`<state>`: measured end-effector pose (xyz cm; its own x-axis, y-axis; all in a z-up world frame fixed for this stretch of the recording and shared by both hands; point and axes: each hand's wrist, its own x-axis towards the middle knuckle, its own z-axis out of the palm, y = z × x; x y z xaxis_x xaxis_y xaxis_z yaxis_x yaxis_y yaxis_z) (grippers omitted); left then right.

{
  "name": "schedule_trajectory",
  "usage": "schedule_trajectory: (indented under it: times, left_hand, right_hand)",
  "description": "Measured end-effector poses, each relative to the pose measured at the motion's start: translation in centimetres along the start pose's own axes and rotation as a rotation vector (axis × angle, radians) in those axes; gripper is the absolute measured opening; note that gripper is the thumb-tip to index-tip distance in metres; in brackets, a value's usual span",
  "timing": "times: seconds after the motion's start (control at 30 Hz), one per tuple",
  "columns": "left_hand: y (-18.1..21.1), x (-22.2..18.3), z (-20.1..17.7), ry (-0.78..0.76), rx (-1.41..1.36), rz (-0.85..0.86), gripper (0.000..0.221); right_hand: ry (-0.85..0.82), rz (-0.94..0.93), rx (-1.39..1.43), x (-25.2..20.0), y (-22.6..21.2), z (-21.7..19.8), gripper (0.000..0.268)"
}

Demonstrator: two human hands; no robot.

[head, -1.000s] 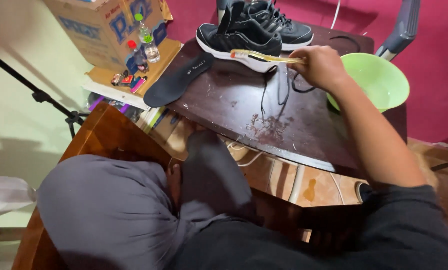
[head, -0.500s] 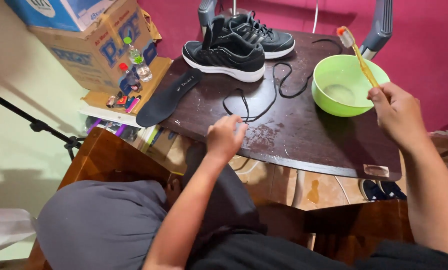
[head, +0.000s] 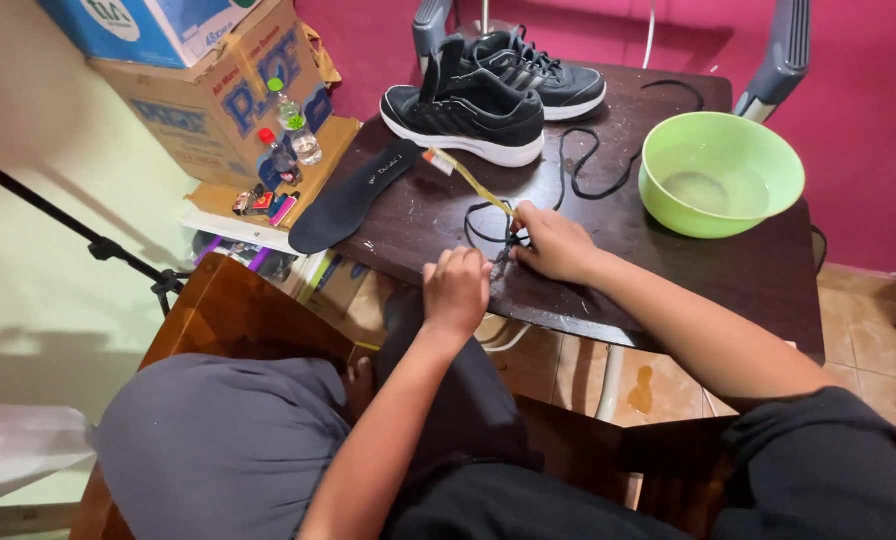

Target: Cleaning shoelaces and shoe soles using a toothbrush and water at a repair bench.

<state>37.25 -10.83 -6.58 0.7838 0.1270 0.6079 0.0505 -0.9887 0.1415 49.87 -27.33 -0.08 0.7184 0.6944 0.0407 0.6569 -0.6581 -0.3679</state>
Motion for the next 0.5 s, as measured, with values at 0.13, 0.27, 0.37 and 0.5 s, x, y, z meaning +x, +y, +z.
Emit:
schedule_trajectory:
  times: [0.13,0.27,0.37,0.5]
  left_hand:
    - [-1.6,-1.8,-2.4,-0.008,0.0,-0.081,0.012]
    - [-4.6,-3.2,-2.4,-0.045,-0.1,-0.252,0.016]
    - [-4.7,-3.2,-2.9,-0.081,-0.095,-0.318,0.016]
    - [-2.2,-2.0,-4.0,-0.107,-0.154,-0.284,0.016]
  right_hand:
    - [0.016,-0.019,-0.113,1.9,0.7,-1.4,0.026]
    - [0.184,0.104,-0.304,6.6,5.3,-3.7,0.025]
    - [0.247,0.233,-0.672,8.7,7.2,-7.6,0.046]
    - [0.133,0.453,-0.542,1.0,-1.4,-18.4,0.075]
